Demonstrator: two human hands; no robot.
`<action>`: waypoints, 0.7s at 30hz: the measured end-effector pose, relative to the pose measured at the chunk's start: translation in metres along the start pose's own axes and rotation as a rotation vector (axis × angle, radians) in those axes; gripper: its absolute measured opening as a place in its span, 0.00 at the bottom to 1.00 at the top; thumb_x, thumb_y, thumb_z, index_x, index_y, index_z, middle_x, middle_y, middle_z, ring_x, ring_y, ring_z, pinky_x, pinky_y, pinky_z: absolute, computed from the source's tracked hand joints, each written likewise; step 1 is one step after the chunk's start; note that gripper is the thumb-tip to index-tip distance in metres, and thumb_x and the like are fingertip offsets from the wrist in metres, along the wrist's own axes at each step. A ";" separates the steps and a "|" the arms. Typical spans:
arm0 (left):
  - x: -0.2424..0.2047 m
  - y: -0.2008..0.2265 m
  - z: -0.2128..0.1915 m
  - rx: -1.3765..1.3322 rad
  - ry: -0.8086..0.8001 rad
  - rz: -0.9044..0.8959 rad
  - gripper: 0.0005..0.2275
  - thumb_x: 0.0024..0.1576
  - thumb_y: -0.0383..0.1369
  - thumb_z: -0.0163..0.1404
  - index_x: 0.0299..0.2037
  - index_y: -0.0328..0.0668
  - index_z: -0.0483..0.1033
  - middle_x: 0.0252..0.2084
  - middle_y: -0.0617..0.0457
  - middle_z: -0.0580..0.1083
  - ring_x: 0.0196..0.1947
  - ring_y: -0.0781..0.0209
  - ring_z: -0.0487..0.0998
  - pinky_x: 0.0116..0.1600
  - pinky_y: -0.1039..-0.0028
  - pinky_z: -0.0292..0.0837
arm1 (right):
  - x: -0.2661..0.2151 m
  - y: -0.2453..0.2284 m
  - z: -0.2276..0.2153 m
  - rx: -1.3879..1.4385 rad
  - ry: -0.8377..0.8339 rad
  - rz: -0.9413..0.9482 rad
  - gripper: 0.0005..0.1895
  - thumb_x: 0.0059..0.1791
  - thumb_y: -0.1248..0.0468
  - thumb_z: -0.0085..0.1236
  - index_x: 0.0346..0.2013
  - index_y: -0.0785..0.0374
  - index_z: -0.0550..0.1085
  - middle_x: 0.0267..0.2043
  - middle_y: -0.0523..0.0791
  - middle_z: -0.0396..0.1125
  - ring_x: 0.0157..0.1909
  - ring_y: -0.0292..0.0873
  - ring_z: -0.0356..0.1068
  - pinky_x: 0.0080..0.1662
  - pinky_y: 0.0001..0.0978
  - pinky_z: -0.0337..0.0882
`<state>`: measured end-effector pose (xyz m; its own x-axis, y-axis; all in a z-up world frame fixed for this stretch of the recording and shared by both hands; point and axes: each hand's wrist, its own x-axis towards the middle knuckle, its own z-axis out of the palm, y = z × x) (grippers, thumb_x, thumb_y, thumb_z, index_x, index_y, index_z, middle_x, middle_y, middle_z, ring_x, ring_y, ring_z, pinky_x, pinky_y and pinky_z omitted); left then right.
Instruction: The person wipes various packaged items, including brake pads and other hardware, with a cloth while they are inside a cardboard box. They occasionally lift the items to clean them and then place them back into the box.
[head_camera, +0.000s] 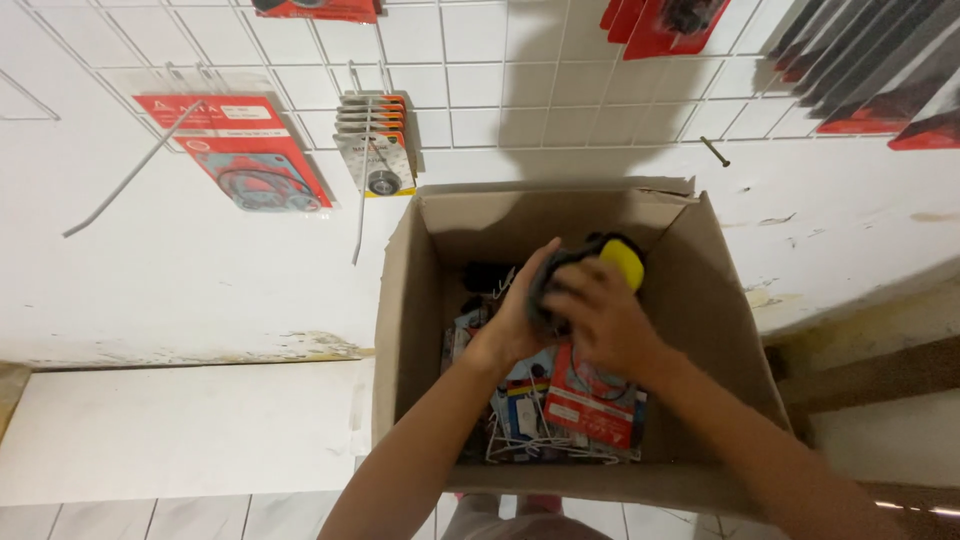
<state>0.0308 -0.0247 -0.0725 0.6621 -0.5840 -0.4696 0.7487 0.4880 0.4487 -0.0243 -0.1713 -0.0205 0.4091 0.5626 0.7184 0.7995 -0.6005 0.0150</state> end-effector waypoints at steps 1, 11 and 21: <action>-0.030 0.011 0.025 -0.001 0.001 0.001 0.37 0.55 0.61 0.55 0.71 0.52 0.61 0.70 0.44 0.63 0.69 0.38 0.61 0.67 0.44 0.59 | -0.005 0.015 0.006 0.001 0.000 -0.001 0.24 0.39 0.72 0.47 0.49 0.57 0.73 0.59 0.51 0.66 0.58 0.59 0.65 0.61 0.61 0.64; 0.011 -0.005 -0.017 -0.168 -0.091 0.020 0.31 0.62 0.55 0.48 0.71 0.48 0.60 0.70 0.48 0.62 0.69 0.50 0.61 0.72 0.55 0.51 | -0.006 -0.003 0.010 -0.029 0.055 0.095 0.25 0.44 0.74 0.48 0.53 0.55 0.76 0.58 0.51 0.66 0.55 0.56 0.67 0.60 0.56 0.65; 0.003 0.007 -0.009 -0.199 -0.108 0.043 0.27 0.58 0.52 0.54 0.60 0.42 0.71 0.52 0.47 0.75 0.51 0.53 0.75 0.59 0.61 0.68 | -0.020 -0.015 0.024 0.038 0.033 0.108 0.28 0.44 0.67 0.48 0.59 0.52 0.75 0.56 0.51 0.68 0.58 0.57 0.68 0.61 0.56 0.63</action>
<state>0.0381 -0.0176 -0.0773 0.6943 -0.6205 -0.3647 0.7185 0.6262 0.3027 -0.0342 -0.1603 -0.0520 0.4795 0.4768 0.7367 0.7682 -0.6339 -0.0897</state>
